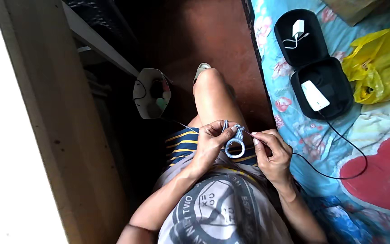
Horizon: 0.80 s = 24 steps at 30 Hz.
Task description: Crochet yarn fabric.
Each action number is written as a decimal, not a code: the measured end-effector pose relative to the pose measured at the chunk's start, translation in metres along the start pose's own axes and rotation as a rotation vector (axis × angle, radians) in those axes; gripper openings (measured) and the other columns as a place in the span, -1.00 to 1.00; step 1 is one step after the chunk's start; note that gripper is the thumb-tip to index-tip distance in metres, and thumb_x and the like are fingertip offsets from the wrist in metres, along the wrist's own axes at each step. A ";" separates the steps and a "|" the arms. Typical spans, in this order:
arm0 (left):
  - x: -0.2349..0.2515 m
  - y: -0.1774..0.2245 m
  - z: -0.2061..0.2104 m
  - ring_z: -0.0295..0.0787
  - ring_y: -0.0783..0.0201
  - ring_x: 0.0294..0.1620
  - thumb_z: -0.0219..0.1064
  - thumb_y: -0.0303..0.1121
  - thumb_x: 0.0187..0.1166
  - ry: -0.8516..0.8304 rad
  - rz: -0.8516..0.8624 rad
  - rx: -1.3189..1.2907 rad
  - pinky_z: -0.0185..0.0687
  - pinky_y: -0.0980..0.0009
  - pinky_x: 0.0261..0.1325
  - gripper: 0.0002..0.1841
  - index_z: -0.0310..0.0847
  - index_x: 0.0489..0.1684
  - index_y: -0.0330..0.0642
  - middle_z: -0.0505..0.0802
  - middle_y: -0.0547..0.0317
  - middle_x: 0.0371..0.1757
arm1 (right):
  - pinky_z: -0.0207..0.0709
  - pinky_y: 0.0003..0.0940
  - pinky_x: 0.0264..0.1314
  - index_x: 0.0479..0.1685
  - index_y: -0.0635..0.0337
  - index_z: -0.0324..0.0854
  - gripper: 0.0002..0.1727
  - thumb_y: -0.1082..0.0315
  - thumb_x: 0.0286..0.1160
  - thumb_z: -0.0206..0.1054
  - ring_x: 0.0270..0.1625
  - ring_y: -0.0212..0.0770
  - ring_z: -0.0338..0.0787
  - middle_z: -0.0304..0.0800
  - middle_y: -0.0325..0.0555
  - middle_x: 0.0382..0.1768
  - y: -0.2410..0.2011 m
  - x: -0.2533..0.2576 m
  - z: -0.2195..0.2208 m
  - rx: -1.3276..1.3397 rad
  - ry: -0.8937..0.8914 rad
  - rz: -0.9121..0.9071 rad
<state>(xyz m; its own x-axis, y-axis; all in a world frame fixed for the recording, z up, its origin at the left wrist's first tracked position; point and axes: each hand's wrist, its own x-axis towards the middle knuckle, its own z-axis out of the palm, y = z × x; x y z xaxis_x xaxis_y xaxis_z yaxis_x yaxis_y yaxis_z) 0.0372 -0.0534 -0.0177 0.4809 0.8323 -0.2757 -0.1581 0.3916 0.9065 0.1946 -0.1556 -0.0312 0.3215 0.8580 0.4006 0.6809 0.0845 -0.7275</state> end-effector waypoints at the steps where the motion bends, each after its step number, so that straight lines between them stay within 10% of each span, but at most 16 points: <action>1: 0.000 0.000 0.000 0.72 0.52 -0.49 0.35 -0.60 0.54 -0.001 0.008 0.006 0.66 0.59 -0.37 -0.88 0.82 -0.25 -0.26 0.86 0.23 -0.45 | 0.61 -0.68 -0.18 -0.16 0.36 0.82 -0.80 0.47 0.55 0.28 -0.24 -0.41 0.76 0.79 0.03 -0.28 0.000 0.000 0.000 -0.020 0.001 -0.005; 24: 0.002 -0.001 -0.001 0.68 0.51 -0.54 0.35 -0.56 0.56 -0.017 -0.013 0.016 0.63 0.58 -0.42 -0.90 0.82 -0.26 -0.27 0.83 0.22 -0.48 | 0.59 -0.72 -0.22 -0.13 0.40 0.81 -0.80 0.49 0.52 0.28 -0.28 -0.48 0.72 0.77 0.00 -0.26 -0.006 -0.001 -0.003 0.008 -0.021 0.082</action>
<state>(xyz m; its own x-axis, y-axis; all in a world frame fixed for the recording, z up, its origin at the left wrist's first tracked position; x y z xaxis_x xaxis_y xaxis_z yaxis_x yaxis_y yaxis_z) 0.0377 -0.0520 -0.0191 0.4973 0.8203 -0.2824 -0.1382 0.3962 0.9077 0.1923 -0.1586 -0.0261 0.3618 0.8727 0.3279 0.6480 0.0176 -0.7615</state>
